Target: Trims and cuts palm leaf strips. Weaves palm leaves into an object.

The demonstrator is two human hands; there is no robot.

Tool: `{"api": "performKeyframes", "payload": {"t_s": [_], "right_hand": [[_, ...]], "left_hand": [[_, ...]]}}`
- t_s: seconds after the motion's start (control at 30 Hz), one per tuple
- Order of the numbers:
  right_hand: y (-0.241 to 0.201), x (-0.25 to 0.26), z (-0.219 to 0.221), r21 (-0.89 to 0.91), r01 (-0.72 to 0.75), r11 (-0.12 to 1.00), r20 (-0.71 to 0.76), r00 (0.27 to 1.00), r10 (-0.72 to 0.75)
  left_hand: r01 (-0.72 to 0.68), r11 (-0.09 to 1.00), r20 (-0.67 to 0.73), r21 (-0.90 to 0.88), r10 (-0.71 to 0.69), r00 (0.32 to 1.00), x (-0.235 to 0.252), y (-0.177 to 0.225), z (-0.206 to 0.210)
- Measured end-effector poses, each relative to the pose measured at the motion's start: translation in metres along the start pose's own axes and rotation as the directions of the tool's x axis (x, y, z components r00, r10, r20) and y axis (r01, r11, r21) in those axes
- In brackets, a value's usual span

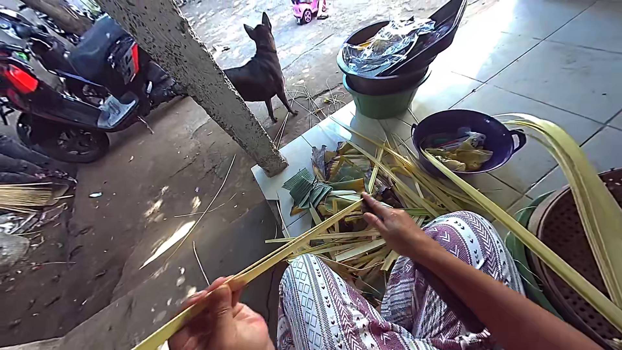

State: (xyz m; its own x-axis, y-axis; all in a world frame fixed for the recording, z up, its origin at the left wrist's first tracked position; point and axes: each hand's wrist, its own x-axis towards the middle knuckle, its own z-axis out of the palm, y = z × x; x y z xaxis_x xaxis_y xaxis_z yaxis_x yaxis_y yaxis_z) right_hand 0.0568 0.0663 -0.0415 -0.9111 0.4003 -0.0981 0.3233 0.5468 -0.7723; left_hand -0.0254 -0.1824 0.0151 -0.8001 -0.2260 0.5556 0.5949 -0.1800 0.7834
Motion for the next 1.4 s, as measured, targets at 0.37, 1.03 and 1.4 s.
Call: {"api": "performKeyframes", "payload": {"t_s": [0.37, 1.03, 1.4], "right_hand": [[0.043, 0.004, -0.047, 0.513, -0.147, 0.846, -0.060, 0.977, 0.206], [-0.053, -0.035, 0.024, 0.925, -0.213, 0.316, 0.339, 0.840, -0.424], [-0.065, -0.035, 0.033, 0.855, -0.010, 0.518, 0.247, 0.887, -0.391]], "left_hand": [[0.149, 0.989, -0.155, 0.012, -0.145, 0.977, 0.024, -0.008, -0.004], [0.296, 0.944, 0.186, -0.148, -0.268, 0.945, -0.043, -0.040, 0.049], [-0.063, 0.998, 0.194, -0.011, 0.064, 0.979, -0.042, -0.049, 0.044]]}}
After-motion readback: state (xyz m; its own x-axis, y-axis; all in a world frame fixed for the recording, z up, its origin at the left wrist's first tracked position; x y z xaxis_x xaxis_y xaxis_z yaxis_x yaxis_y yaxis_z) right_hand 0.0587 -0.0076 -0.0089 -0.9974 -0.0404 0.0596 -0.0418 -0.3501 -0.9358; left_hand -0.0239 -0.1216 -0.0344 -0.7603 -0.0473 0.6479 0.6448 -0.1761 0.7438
